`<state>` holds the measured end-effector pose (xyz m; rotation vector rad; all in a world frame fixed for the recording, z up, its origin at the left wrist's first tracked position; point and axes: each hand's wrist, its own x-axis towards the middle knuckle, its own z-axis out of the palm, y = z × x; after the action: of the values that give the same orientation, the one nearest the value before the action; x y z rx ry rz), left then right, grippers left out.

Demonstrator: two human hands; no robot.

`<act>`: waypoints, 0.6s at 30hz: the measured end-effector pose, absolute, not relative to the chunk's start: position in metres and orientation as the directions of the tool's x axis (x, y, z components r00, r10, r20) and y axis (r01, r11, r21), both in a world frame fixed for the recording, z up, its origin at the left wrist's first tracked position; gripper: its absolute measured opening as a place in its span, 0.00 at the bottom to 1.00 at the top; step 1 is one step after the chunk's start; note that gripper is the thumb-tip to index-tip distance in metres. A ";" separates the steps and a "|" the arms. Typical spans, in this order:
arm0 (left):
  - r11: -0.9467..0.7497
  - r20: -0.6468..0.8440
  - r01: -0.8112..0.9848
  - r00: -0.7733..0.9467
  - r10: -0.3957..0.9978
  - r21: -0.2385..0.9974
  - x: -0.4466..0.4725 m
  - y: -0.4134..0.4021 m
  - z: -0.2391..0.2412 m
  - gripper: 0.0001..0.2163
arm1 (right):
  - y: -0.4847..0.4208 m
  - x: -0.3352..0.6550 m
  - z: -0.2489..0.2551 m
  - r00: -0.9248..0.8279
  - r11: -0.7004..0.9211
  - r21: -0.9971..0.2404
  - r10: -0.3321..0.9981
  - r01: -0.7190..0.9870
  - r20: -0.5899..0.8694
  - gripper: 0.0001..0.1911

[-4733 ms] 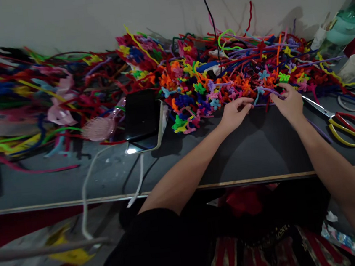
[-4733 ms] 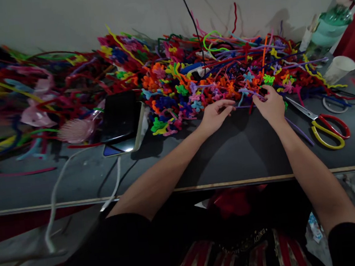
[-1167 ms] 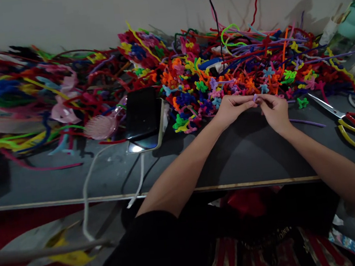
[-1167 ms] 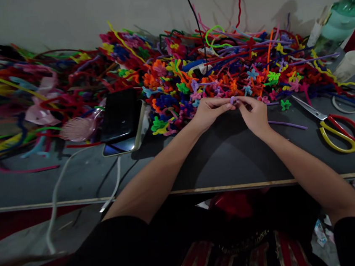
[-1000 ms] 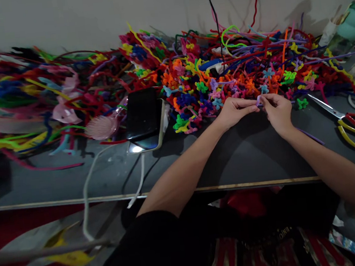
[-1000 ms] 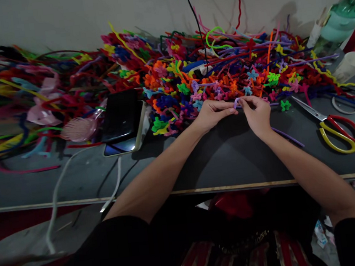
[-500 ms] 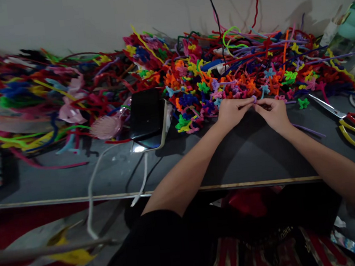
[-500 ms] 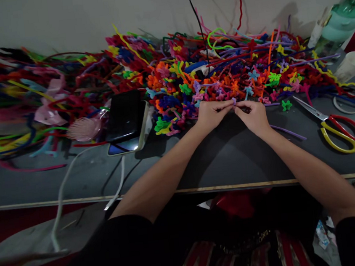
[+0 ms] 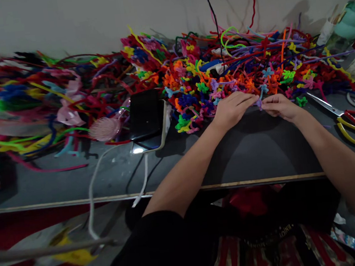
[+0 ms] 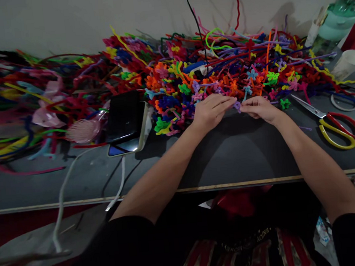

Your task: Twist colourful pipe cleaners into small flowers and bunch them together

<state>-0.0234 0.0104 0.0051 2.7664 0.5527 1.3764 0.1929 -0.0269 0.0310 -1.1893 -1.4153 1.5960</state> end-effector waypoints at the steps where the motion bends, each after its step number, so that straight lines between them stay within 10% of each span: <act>1: -0.954 0.773 0.272 0.577 0.265 0.124 -0.024 0.011 0.006 0.14 | -0.028 0.195 0.033 -0.410 -0.179 -0.977 0.888 0.112 -0.210 0.17; 14: -0.937 0.574 0.265 0.814 0.091 -0.227 -0.030 -0.002 0.026 0.13 | -0.034 0.196 0.044 -0.393 -0.118 -0.919 0.878 0.376 -0.273 0.18; 18: -0.951 0.586 0.277 0.797 0.146 -0.140 -0.018 -0.005 0.024 0.13 | -0.040 0.192 0.041 -0.312 0.009 -0.883 0.937 0.470 -0.157 0.20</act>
<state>-0.0184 -0.0046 0.0237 3.1843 0.3797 1.0078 0.1925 -0.0399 0.0409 -1.4410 -1.8060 1.2608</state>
